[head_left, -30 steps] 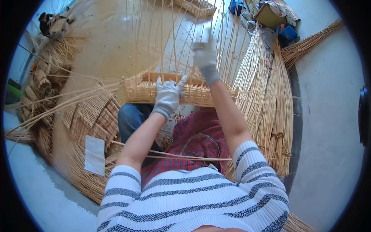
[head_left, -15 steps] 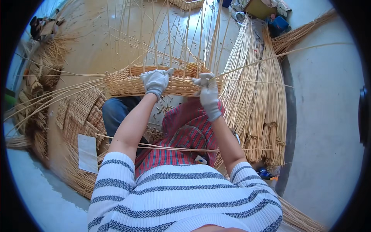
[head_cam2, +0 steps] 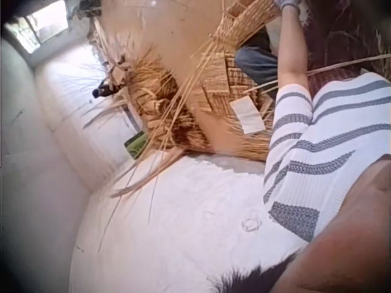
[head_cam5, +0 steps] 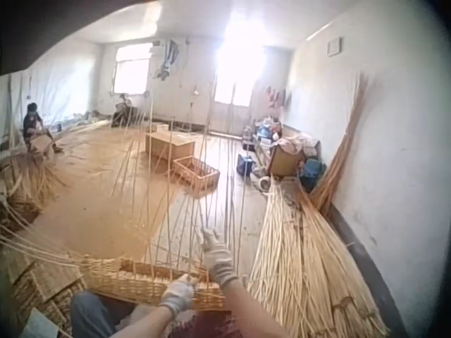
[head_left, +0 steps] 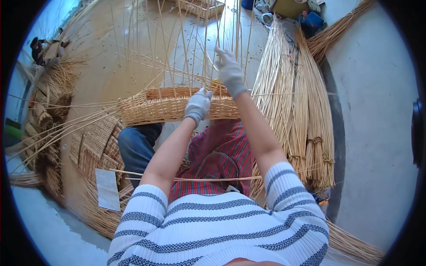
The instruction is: Weaving a wicker basket using long wood strands and trimming them with pliers.
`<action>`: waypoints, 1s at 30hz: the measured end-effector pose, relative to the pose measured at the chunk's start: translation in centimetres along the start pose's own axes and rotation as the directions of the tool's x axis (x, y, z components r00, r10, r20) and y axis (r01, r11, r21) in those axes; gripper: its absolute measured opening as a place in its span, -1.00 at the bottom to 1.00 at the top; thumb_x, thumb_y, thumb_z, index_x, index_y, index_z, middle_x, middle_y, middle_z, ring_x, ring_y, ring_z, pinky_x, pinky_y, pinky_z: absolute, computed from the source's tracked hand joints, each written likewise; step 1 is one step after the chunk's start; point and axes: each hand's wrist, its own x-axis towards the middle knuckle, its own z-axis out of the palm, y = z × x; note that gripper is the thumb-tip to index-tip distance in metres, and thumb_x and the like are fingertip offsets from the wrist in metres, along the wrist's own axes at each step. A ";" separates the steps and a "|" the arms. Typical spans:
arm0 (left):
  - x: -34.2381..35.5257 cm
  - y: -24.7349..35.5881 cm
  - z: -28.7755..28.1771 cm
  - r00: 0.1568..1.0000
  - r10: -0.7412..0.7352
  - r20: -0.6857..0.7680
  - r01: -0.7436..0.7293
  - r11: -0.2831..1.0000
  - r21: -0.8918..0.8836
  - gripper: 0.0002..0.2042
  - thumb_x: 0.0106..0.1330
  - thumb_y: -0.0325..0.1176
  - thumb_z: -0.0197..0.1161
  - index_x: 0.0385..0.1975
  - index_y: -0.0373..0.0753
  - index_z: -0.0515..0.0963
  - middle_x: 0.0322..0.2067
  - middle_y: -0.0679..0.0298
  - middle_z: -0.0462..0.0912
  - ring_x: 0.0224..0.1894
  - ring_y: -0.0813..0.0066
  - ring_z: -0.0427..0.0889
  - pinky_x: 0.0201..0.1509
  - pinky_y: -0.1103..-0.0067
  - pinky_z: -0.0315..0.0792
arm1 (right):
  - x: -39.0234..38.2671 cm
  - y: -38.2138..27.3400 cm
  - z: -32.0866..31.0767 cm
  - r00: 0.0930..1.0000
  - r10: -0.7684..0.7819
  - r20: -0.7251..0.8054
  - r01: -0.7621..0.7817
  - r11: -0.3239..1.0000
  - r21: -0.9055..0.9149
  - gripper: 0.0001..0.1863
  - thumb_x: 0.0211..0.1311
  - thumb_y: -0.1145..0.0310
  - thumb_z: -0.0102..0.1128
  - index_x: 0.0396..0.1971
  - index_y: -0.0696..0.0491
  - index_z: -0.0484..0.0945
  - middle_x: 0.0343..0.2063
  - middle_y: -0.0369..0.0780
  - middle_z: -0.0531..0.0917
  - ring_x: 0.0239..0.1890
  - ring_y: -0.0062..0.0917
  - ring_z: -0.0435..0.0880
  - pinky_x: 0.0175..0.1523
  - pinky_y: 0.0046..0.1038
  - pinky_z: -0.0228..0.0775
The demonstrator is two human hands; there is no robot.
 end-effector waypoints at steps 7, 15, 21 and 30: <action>-1.0 0.4 -2.8 0.966 -0.206 0.158 0.232 0.957 -0.175 -0.63 0.36 -0.02 0.21 -0.13 -0.24 0.56 -0.17 -0.10 0.67 -0.06 -0.04 0.66 0.03 0.18 0.47 | -7.2 2.2 -4.1 0.899 0.433 -0.067 -0.227 0.589 0.775 -0.51 0.37 0.59 -0.02 0.26 -0.07 0.24 -0.25 -0.21 0.60 -0.44 -0.54 0.68 -0.26 -0.39 0.60; -5.3 8.0 -0.6 0.968 0.242 0.067 -0.251 0.929 0.270 -0.25 0.27 -0.10 0.31 0.46 0.11 0.11 0.12 0.15 0.47 -0.06 0.07 0.67 -0.06 0.20 0.54 | -4.4 5.0 -8.2 0.998 0.053 0.015 -0.049 0.974 -0.221 -0.53 0.09 0.41 0.34 0.06 0.09 0.51 -0.10 -0.10 0.64 -0.05 -0.22 0.63 0.12 -0.28 0.46; -3.2 6.2 2.4 0.954 0.228 0.193 -0.292 0.849 0.440 -0.24 0.14 -0.30 0.41 0.39 0.18 0.26 0.02 0.07 0.48 -0.07 0.10 0.68 -0.09 0.28 0.56 | -6.0 8.7 -7.8 0.707 0.479 0.520 -0.063 0.775 -0.628 -0.46 0.25 -0.14 0.17 0.09 -0.10 0.63 -0.09 -0.07 0.67 0.03 -0.20 0.61 0.22 -0.20 0.36; -2.8 10.3 2.9 0.862 0.501 -0.080 -0.462 0.840 0.286 -0.30 0.20 -0.07 0.34 0.36 -0.13 0.31 0.13 0.10 0.56 0.29 0.15 0.43 0.50 0.29 0.05 | -7.8 15.4 -12.8 0.612 0.547 0.572 -0.334 0.834 -0.440 -0.28 0.24 -0.44 -0.08 -0.08 -0.11 0.73 -0.12 -0.07 0.72 0.00 -0.20 0.68 0.14 -0.27 0.47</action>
